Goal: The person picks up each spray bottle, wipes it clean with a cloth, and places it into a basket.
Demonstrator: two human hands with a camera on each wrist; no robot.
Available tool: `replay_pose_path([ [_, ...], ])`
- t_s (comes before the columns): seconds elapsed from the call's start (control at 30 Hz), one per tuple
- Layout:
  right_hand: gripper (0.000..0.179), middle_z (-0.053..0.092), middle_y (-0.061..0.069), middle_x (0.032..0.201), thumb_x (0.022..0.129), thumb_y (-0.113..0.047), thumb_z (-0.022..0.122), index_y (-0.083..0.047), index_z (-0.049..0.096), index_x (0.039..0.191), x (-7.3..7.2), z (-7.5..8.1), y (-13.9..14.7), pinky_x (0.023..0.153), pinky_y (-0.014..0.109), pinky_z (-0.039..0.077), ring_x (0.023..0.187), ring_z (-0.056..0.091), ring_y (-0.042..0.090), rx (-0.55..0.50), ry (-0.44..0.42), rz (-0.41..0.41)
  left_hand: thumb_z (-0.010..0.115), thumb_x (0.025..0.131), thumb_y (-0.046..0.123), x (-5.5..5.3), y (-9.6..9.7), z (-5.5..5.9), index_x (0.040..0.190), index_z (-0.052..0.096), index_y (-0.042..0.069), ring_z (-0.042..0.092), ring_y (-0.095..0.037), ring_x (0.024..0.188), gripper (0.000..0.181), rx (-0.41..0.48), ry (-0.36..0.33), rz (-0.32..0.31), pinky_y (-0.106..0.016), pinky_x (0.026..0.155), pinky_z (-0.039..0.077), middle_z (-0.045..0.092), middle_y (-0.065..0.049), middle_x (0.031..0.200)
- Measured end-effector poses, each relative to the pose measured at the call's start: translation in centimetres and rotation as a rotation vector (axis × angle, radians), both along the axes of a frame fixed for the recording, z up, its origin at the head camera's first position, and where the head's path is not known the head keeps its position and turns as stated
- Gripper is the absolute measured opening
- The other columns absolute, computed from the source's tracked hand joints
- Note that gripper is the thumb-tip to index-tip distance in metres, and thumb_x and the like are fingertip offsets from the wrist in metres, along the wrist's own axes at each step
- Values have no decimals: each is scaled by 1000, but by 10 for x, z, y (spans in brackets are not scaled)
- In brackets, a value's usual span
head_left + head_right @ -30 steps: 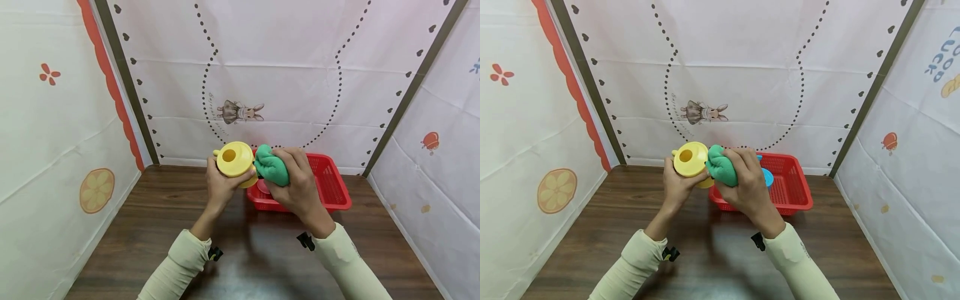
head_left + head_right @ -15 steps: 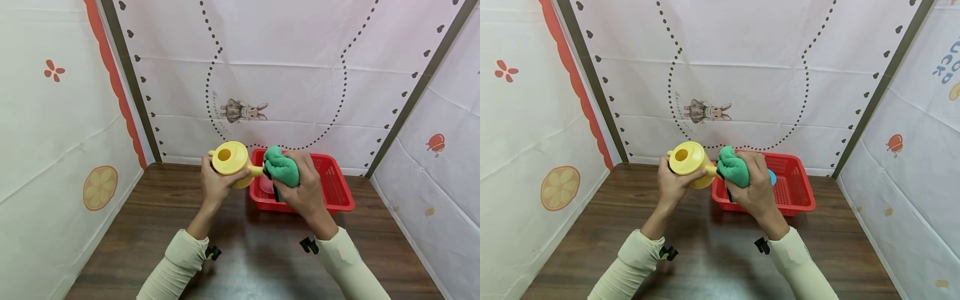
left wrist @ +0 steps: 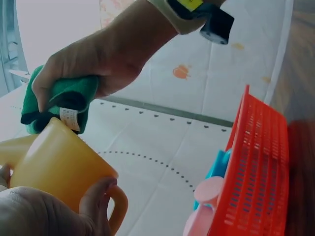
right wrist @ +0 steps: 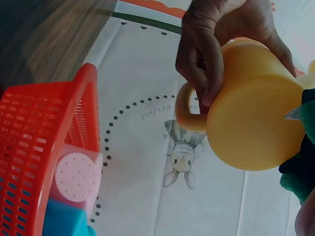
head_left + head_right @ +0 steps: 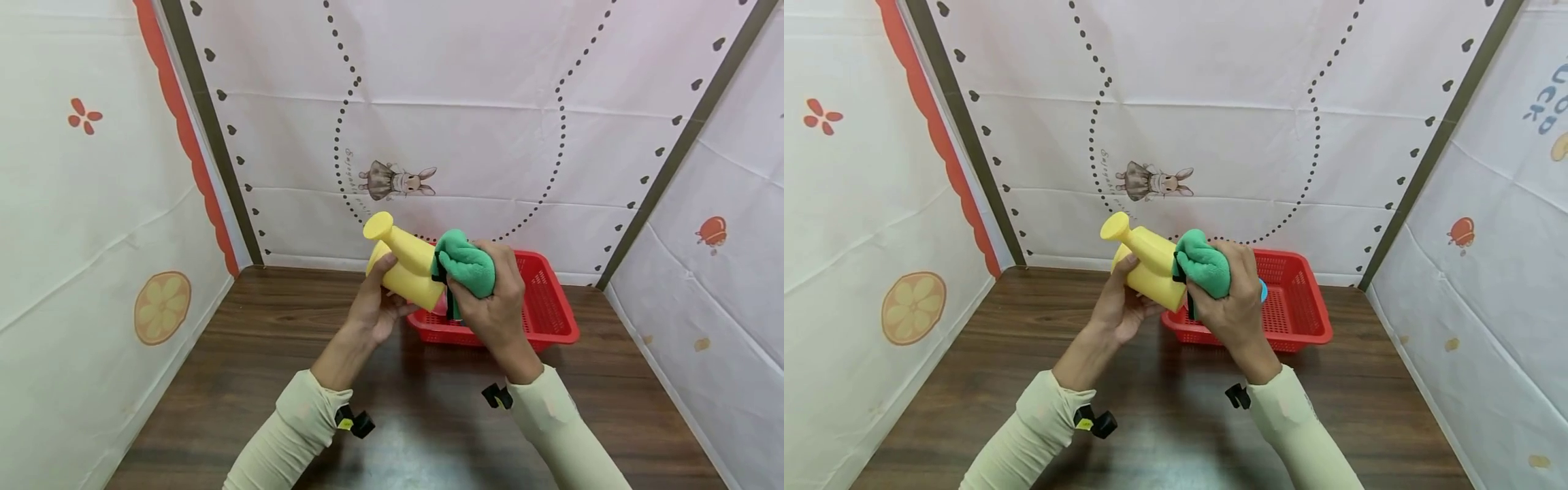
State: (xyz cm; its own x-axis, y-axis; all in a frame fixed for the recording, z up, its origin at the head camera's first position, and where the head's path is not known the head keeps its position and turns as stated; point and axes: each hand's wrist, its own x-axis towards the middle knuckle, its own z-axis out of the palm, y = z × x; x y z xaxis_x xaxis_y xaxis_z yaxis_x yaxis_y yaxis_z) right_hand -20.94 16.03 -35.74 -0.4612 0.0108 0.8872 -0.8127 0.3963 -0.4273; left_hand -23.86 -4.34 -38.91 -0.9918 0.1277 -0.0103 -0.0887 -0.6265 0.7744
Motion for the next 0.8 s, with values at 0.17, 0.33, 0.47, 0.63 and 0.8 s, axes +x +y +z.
replay_pose_path([
  [0.17, 52, 69, 24, 127, 86, -9, 86, 6, 66, 131, -5, -2, 1, 110, 26, 52, 123, 62, 13, -40, 17, 0, 73, 100, 49, 1, 7, 0, 141, 62, 20, 79, -19, 101, 51, 82, -59, -23, -44, 78, 71, 73, -5, 126],
  [0.33, 50, 68, 27, 126, 88, -7, 83, 8, 65, 131, -10, -8, 4, 111, 26, 52, 123, 63, 10, -105, 18, 15, 71, 100, 57, 1, 10, -1, 144, 64, 16, 83, -22, 100, 60, 141, -99, -97, -45, 81, 72, 80, -7, 123],
  [0.47, 50, 68, 27, 126, 88, -7, 82, 8, 65, 133, -14, -12, 6, 110, 25, 53, 123, 62, 10, -114, 6, 10, 70, 100, 61, 1, 11, 0, 145, 63, 14, 84, -23, 100, 65, 161, -90, -123, -46, 82, 72, 81, -8, 122],
  [0.63, 51, 67, 27, 130, 91, -8, 83, 8, 64, 136, -18, -20, 10, 110, 22, 54, 124, 64, 18, -94, -62, -9, 72, 98, 66, 0, 11, 8, 145, 62, 16, 83, -24, 101, 69, 198, -78, -117, -47, 83, 72, 79, -8, 124],
  [0.8, 53, 71, 21, 130, 89, -10, 88, 4, 68, 136, -16, -35, 11, 105, 23, 56, 117, 68, 27, -11, -174, -62, 75, 97, 68, -2, 8, 18, 144, 64, 17, 83, -21, 98, 70, 233, -37, -49, -47, 82, 73, 82, -6, 123],
])
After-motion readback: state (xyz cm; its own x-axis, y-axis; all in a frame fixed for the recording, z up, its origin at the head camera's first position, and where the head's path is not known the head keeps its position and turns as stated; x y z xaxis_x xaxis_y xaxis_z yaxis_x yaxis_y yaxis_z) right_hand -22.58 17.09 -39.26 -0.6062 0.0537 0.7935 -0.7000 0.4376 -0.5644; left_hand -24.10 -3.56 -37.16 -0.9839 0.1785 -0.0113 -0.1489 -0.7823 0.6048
